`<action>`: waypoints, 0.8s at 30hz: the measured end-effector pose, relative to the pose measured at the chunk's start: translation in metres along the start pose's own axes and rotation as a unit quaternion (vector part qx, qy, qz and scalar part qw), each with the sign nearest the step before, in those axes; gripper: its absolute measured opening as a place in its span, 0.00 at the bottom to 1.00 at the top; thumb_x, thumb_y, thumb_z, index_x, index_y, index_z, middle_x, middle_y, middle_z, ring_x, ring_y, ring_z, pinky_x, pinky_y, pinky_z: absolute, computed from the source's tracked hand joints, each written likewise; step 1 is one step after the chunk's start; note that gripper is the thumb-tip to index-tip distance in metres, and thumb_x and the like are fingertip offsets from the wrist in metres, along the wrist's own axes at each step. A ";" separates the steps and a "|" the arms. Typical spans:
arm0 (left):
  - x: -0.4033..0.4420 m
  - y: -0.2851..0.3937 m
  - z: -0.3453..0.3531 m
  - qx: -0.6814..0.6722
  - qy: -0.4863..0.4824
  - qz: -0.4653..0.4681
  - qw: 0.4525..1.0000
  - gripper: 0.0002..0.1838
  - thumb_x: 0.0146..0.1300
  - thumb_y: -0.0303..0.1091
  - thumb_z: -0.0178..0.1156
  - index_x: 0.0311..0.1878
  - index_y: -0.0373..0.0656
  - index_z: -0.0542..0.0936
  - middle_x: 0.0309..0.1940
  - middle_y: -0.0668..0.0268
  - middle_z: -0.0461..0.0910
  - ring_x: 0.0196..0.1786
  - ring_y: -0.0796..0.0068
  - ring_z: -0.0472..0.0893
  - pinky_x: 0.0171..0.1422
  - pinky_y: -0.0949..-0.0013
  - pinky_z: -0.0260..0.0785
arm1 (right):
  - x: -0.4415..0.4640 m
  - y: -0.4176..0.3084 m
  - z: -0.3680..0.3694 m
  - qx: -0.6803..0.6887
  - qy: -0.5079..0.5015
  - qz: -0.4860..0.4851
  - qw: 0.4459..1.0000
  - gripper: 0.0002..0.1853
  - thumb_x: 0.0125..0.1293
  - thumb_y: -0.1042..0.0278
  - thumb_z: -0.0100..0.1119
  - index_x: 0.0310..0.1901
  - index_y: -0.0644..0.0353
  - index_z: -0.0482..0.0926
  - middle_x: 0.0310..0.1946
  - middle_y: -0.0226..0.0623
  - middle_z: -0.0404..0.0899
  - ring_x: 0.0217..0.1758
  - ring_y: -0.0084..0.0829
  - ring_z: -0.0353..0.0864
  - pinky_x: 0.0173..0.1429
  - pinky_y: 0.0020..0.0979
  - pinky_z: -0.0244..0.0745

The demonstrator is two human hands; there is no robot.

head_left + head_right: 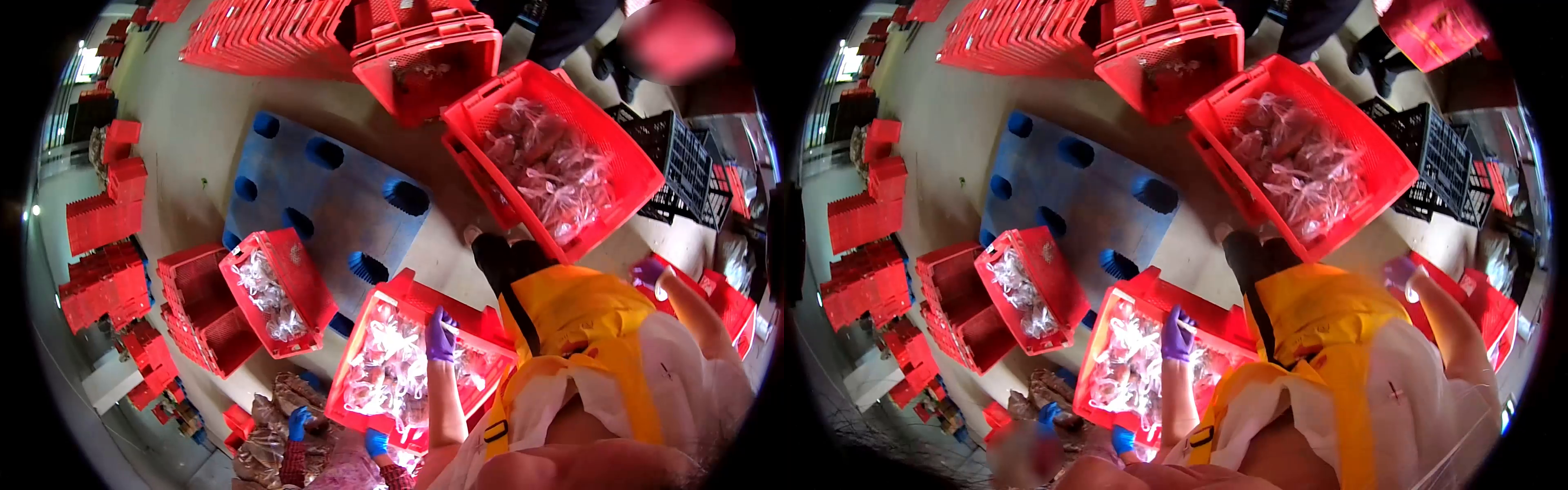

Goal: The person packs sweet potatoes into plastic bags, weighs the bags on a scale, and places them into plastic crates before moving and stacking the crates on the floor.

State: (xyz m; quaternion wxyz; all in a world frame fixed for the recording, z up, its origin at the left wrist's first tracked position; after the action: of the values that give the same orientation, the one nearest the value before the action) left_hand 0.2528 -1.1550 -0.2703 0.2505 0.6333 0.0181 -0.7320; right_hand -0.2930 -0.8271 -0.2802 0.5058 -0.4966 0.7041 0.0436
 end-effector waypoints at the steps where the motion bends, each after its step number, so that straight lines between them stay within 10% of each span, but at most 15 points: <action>1: 0.025 0.007 0.001 -0.006 -0.013 -0.002 1.000 0.18 0.66 0.40 0.58 0.22 0.54 0.64 0.15 0.78 0.54 0.18 0.81 0.54 0.28 0.71 0.51 | -0.011 0.008 0.006 -0.114 0.010 -0.078 0.990 0.03 0.57 0.66 0.56 0.30 0.49 0.80 0.30 0.33 0.80 0.37 0.40 0.82 0.40 0.39 0.77; 4: 0.086 0.030 0.011 -0.017 -0.007 -0.017 1.000 0.19 0.67 0.43 0.57 0.22 0.54 0.63 0.15 0.77 0.54 0.19 0.80 0.53 0.30 0.69 0.51 | -0.037 -0.010 0.001 -0.226 -0.055 -0.060 0.971 0.10 0.62 0.66 0.57 0.41 0.57 0.83 0.37 0.38 0.84 0.41 0.38 0.84 0.45 0.36 0.79; 10: 0.207 0.085 0.031 -0.027 -0.034 -0.029 0.999 0.16 0.63 0.44 0.61 0.23 0.54 0.68 0.17 0.75 0.64 0.21 0.77 0.61 0.32 0.67 0.60 | -0.051 -0.071 -0.007 0.321 0.062 0.318 0.890 0.14 0.65 0.67 0.54 0.43 0.69 0.82 0.33 0.43 0.85 0.36 0.33 0.85 0.43 0.33 0.80; 15: 0.287 0.133 0.073 -0.007 -0.074 -0.019 0.997 0.14 0.61 0.44 0.64 0.26 0.54 0.70 0.20 0.75 0.67 0.24 0.76 0.64 0.35 0.67 0.63 | -0.071 -0.100 0.016 0.492 0.099 0.356 0.788 0.14 0.62 0.67 0.57 0.44 0.68 0.81 0.30 0.41 0.84 0.30 0.31 0.83 0.37 0.29 0.77; 23: 0.385 0.176 0.131 0.024 -0.052 -0.001 0.998 0.13 0.62 0.43 0.62 0.26 0.54 0.70 0.19 0.75 0.65 0.24 0.75 0.64 0.35 0.67 0.63 | -0.113 -0.123 0.062 0.485 0.087 0.407 0.769 0.15 0.67 0.69 0.51 0.48 0.71 0.79 0.33 0.45 0.85 0.35 0.33 0.86 0.40 0.31 0.79; 24: 0.414 0.179 0.120 0.032 -0.164 0.007 0.986 0.12 0.62 0.44 0.62 0.29 0.52 0.71 0.21 0.74 0.66 0.25 0.75 0.65 0.35 0.67 0.63 | -0.112 -0.132 0.065 0.479 0.088 0.424 0.764 0.15 0.67 0.69 0.51 0.48 0.71 0.79 0.33 0.45 0.85 0.35 0.33 0.86 0.40 0.30 0.79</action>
State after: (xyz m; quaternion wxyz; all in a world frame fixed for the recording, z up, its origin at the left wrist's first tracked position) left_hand 0.1828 -1.4954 -0.5825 0.2350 0.5124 -0.0515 -0.8244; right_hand -0.1525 -0.7834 -0.1688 0.5435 0.1573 0.8136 -0.1335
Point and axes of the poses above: each hand's wrist, its own x-axis towards the middle knuckle, its own z-axis out of the palm, y = z × x, the point moved 1 cm from there along x, towards the middle knuckle
